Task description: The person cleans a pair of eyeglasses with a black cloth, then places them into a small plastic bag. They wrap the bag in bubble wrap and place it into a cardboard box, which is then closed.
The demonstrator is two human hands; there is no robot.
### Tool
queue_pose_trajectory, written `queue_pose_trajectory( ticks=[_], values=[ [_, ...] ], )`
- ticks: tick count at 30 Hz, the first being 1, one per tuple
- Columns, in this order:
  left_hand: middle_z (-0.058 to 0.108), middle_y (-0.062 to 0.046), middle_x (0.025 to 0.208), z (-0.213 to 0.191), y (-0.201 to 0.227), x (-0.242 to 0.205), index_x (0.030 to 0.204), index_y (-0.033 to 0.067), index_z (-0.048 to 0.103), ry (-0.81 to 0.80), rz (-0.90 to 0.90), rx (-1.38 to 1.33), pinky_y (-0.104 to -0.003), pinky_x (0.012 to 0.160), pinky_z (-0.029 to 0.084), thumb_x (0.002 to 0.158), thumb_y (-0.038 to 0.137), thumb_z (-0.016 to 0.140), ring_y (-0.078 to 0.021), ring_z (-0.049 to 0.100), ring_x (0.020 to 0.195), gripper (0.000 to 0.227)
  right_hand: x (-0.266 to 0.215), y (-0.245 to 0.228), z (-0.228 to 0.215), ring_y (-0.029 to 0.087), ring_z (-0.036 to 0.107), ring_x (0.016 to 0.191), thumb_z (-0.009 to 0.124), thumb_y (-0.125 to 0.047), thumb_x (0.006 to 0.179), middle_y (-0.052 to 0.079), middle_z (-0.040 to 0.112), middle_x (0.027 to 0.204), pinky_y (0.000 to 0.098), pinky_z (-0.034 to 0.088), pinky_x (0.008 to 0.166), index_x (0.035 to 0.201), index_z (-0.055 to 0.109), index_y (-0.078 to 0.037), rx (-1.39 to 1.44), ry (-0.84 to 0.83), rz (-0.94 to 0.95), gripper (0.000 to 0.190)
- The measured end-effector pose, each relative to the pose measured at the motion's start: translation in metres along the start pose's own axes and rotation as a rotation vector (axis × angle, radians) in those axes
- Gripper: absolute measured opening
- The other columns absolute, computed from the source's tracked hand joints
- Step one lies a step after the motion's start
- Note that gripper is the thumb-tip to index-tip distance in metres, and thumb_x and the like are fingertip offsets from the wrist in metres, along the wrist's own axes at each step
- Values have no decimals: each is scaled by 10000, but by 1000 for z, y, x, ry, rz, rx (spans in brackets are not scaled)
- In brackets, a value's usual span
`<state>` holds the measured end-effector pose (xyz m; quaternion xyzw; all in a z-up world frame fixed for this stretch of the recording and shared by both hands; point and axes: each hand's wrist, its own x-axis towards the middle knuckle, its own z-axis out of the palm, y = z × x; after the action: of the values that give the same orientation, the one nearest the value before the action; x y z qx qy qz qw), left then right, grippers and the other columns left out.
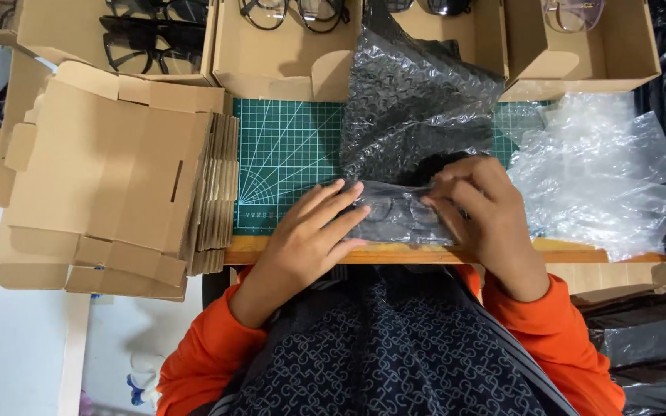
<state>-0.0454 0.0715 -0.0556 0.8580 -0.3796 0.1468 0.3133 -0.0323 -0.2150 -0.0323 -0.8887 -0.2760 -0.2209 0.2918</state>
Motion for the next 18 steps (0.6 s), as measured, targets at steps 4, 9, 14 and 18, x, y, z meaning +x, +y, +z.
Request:
queue_pose_trajectory(
  ticks=[4,9,14,18],
  values=[
    [612,-170,1444,-4,-4,6,1274,95,718,-13,67,25,-615,1094,447,908,299,789,-414,553,1363,425,-2,-19,-22,326,696,1046,719,-236,973,97,709,1082,422,535,804,964,758,-111,-47,-108,-87,132],
    [692,-197,1292,-3,-2,14,1152,15,722,56,195,138,-538,1093,475,970,159,727,-376,642,1266,232,-3,-29,-40,478,632,1226,831,-262,821,270,673,1284,529,539,987,1183,714,22,132,-196,-84,475],
    [748,-131,1116,-8,7,15,1038,56,704,68,150,63,-555,1083,487,989,190,703,-326,716,1140,143,-10,-32,-41,434,681,1166,761,-139,884,236,722,1211,501,533,994,1159,744,-2,128,-182,-63,308],
    [756,-91,958,-11,9,4,1141,62,716,39,8,-139,-530,1001,552,1011,122,637,-311,766,987,163,-18,-29,-34,360,714,1094,634,-219,977,137,759,1129,459,540,928,1114,757,-50,158,-156,-16,250]
  ],
)
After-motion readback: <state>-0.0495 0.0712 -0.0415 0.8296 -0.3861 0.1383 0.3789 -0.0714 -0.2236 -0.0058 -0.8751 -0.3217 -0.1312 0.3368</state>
